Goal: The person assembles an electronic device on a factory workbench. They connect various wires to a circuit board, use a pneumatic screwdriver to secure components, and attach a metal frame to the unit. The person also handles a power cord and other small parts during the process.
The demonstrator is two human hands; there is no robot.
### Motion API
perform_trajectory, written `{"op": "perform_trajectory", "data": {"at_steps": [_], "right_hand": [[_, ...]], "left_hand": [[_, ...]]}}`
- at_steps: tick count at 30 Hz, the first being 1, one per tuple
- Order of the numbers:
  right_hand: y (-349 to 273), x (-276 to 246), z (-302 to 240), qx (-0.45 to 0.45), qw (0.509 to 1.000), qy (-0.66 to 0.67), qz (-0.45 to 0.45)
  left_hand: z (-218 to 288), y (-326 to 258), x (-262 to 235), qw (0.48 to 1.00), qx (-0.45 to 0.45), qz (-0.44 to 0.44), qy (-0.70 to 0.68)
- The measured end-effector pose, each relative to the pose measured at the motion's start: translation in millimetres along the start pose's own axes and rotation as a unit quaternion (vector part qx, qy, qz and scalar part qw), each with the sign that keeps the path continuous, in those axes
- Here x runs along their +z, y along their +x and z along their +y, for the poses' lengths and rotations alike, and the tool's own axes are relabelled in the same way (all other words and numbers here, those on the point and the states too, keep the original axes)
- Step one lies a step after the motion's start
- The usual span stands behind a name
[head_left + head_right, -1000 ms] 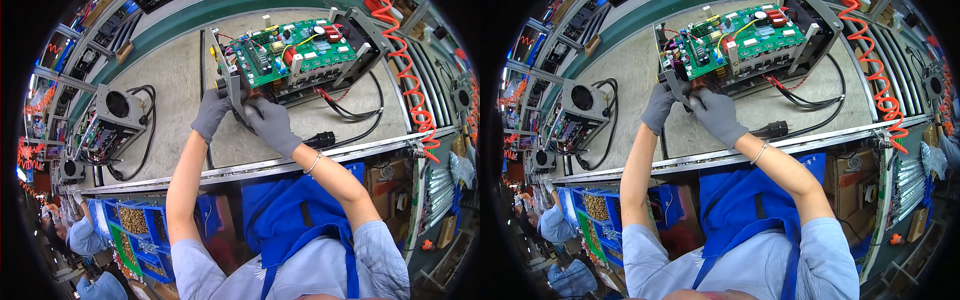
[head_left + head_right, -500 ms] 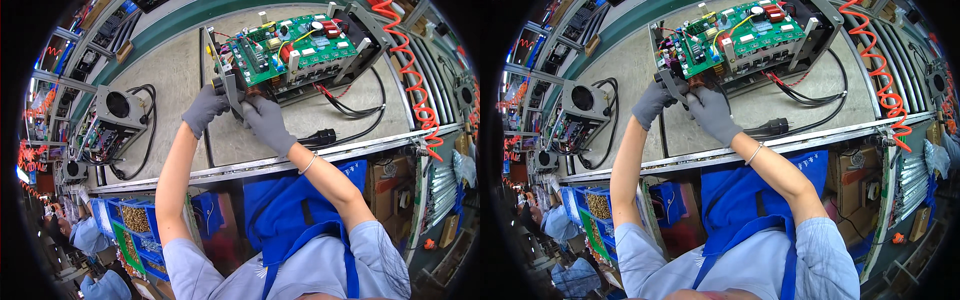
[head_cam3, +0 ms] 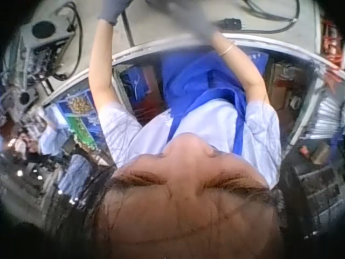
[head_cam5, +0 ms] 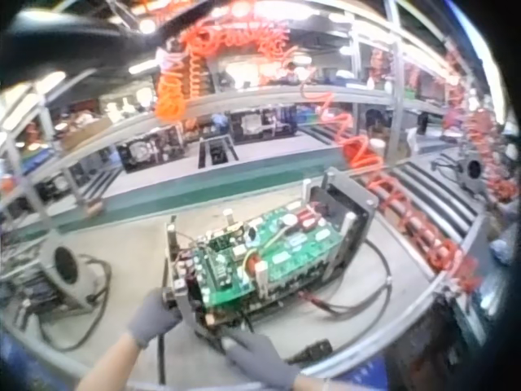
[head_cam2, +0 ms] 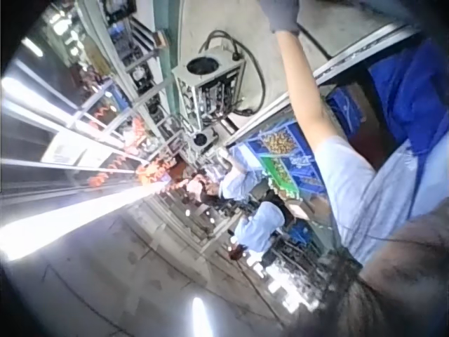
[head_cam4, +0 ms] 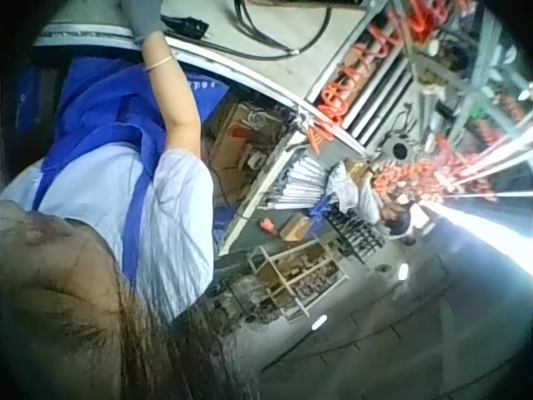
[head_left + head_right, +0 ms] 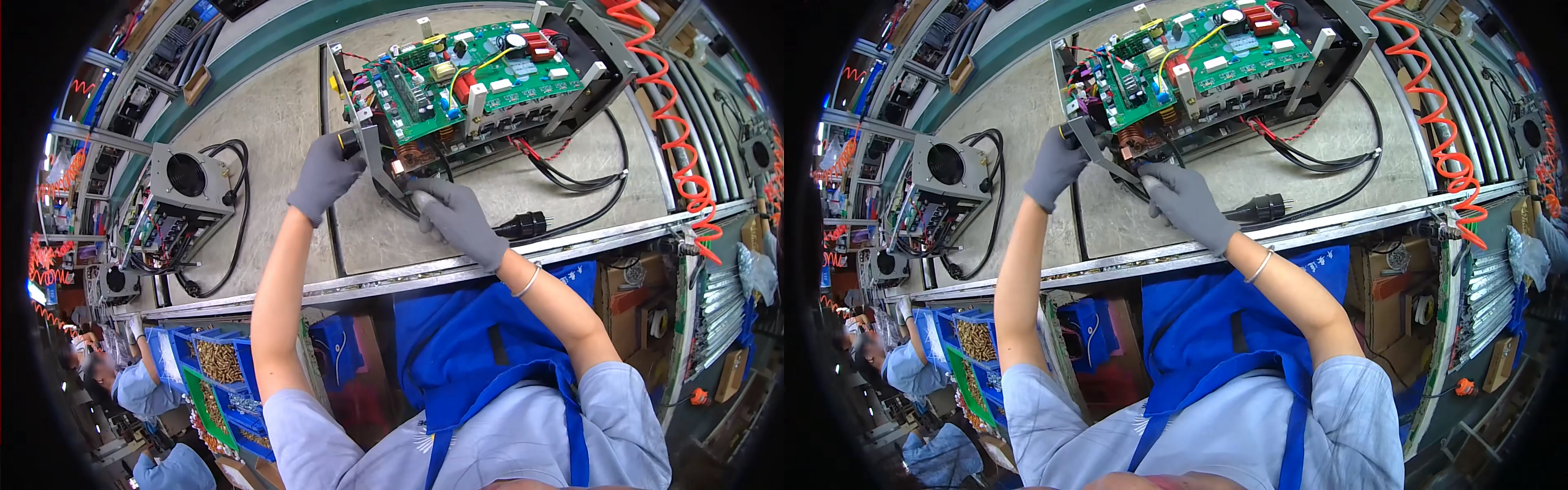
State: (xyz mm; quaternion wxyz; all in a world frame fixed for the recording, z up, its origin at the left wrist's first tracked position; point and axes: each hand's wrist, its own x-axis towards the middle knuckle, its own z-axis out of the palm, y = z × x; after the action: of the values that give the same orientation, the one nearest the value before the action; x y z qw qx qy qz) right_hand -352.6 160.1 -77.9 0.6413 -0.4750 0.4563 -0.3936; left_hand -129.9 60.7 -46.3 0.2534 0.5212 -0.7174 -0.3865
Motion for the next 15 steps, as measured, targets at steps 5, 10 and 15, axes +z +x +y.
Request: {"op": "perform_trajectory", "data": {"at_steps": [5, 10, 15], "right_hand": [[20, 9, 2, -0.013, 0.997, 0.021, 0.074], [27, 7, 6, -0.012, 0.997, 0.024, 0.068], [39, 18, 10, -0.008, 0.996, 0.047, 0.07]], "left_hand": [[-8, -9, 36, 0.973, 0.032, 0.159, -0.164], [1, -9, 37, 0.96, -0.069, 0.141, -0.233], [10, -13, 25, 0.976, -0.082, 0.06, -0.194]]}}
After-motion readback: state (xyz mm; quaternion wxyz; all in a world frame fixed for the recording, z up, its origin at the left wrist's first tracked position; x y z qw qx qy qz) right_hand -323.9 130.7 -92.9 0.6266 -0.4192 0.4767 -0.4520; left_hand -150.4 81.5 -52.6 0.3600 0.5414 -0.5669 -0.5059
